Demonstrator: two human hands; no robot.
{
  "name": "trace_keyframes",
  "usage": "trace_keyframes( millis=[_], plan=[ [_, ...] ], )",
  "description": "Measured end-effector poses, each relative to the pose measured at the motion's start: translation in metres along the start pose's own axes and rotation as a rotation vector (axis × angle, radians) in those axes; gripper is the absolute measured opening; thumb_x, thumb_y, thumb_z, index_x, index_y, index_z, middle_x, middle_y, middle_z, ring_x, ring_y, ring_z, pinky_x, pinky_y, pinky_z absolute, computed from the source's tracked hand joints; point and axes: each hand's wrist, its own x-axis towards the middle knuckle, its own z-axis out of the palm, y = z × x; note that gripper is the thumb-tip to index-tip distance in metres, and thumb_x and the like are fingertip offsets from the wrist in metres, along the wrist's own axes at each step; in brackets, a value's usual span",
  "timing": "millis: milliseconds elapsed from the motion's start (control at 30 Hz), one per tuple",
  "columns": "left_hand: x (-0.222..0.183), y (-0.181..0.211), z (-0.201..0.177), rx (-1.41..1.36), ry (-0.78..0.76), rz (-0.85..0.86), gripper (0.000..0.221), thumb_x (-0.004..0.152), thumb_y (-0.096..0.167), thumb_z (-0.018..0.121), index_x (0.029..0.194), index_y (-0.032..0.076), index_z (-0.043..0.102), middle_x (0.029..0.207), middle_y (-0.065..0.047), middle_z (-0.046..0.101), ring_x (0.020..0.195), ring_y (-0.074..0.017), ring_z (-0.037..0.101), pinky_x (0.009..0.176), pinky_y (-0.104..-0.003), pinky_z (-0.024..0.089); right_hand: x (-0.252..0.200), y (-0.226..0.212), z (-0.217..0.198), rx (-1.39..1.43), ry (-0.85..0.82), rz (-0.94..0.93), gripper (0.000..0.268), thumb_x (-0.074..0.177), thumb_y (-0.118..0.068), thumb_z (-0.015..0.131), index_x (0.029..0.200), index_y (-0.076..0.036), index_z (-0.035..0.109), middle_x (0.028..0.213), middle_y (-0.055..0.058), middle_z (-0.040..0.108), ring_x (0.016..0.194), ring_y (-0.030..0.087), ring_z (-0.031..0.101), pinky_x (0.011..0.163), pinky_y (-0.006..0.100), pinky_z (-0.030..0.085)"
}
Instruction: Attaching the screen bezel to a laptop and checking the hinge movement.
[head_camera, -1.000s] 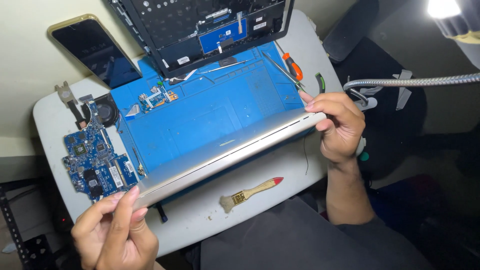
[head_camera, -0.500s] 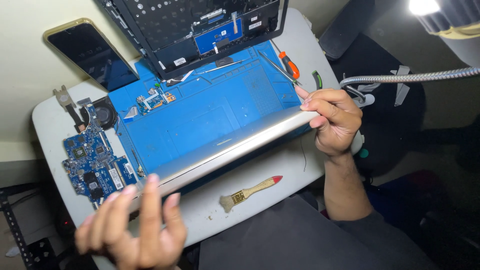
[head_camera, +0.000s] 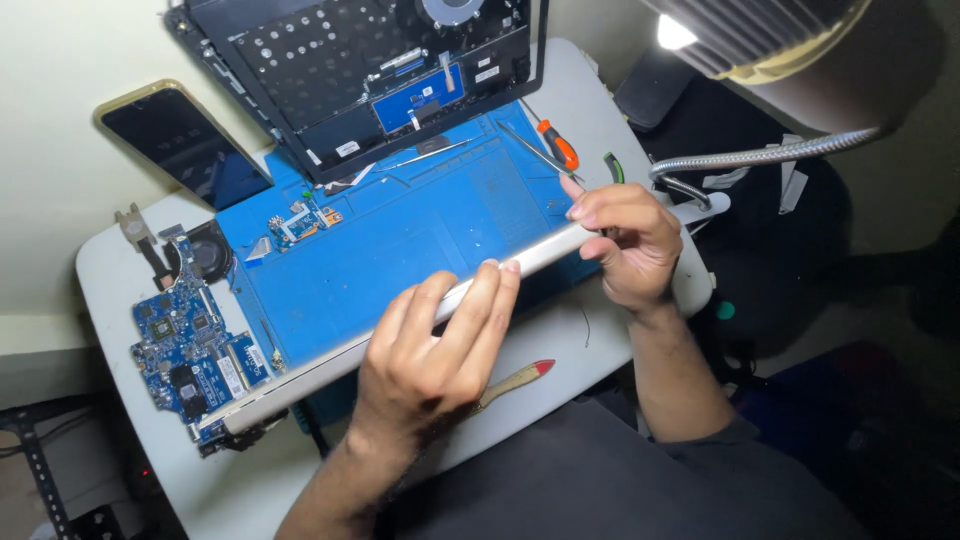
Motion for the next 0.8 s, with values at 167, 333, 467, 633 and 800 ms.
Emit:
trace_keyframes(
  millis=[167, 333, 467, 633, 800],
  plan=[
    [0.004, 0.002, -0.002, 0.028, 0.008, -0.001, 0.011, 0.103, 0.005, 0.068, 0.108, 0.006, 0.078, 0.104, -0.003, 0.070, 0.078, -0.0201, 0.062, 0.063, -0.030, 0.051, -0.013, 0.019, 0.011, 0.121, 0.050, -0.045, 0.035, 0.102, -0.041, 0.062, 0.113, -0.009, 0.050, 0.104, 0.016, 0.057, 0.090, 0.025, 0.066, 0.108, 0.057, 0.059],
    [0.006, 0.001, -0.002, 0.033, 0.019, 0.019, 0.011, 0.102, 0.003, 0.068, 0.106, 0.007, 0.078, 0.102, -0.002, 0.069, 0.078, -0.0187, 0.063, 0.062, -0.028, 0.051, -0.020, 0.030, 0.018, 0.161, 0.094, -0.072, 0.032, 0.104, -0.040, 0.061, 0.114, -0.015, 0.045, 0.103, 0.013, 0.054, 0.082, 0.024, 0.066, 0.109, 0.049, 0.057],
    [0.008, 0.000, -0.002, 0.037, 0.026, 0.034, 0.010, 0.101, 0.005, 0.070, 0.102, 0.009, 0.079, 0.100, -0.001, 0.069, 0.078, -0.0190, 0.063, 0.063, -0.028, 0.051, -0.021, 0.036, 0.018, 0.175, 0.091, -0.139, 0.027, 0.106, -0.037, 0.060, 0.112, -0.015, 0.047, 0.106, 0.013, 0.053, 0.080, 0.024, 0.066, 0.106, 0.052, 0.058],
    [0.006, 0.000, 0.002, 0.062, 0.046, 0.040, 0.008, 0.100, 0.006, 0.071, 0.100, 0.010, 0.079, 0.098, 0.001, 0.070, 0.076, -0.0185, 0.062, 0.062, -0.027, 0.050, -0.020, 0.032, 0.020, 0.133, 0.106, -0.146, 0.026, 0.107, -0.039, 0.057, 0.112, -0.015, 0.047, 0.106, 0.011, 0.054, 0.080, 0.023, 0.067, 0.102, 0.050, 0.061],
    [0.004, 0.003, 0.005, 0.114, 0.067, 0.001, 0.011, 0.100, 0.007, 0.071, 0.102, 0.012, 0.080, 0.099, 0.001, 0.072, 0.074, -0.0190, 0.062, 0.062, -0.028, 0.052, -0.016, 0.023, 0.027, 0.124, 0.183, -0.042, 0.025, 0.106, -0.038, 0.060, 0.108, -0.016, 0.047, 0.097, 0.011, 0.054, 0.082, 0.019, 0.063, 0.103, 0.040, 0.057]
  ],
)
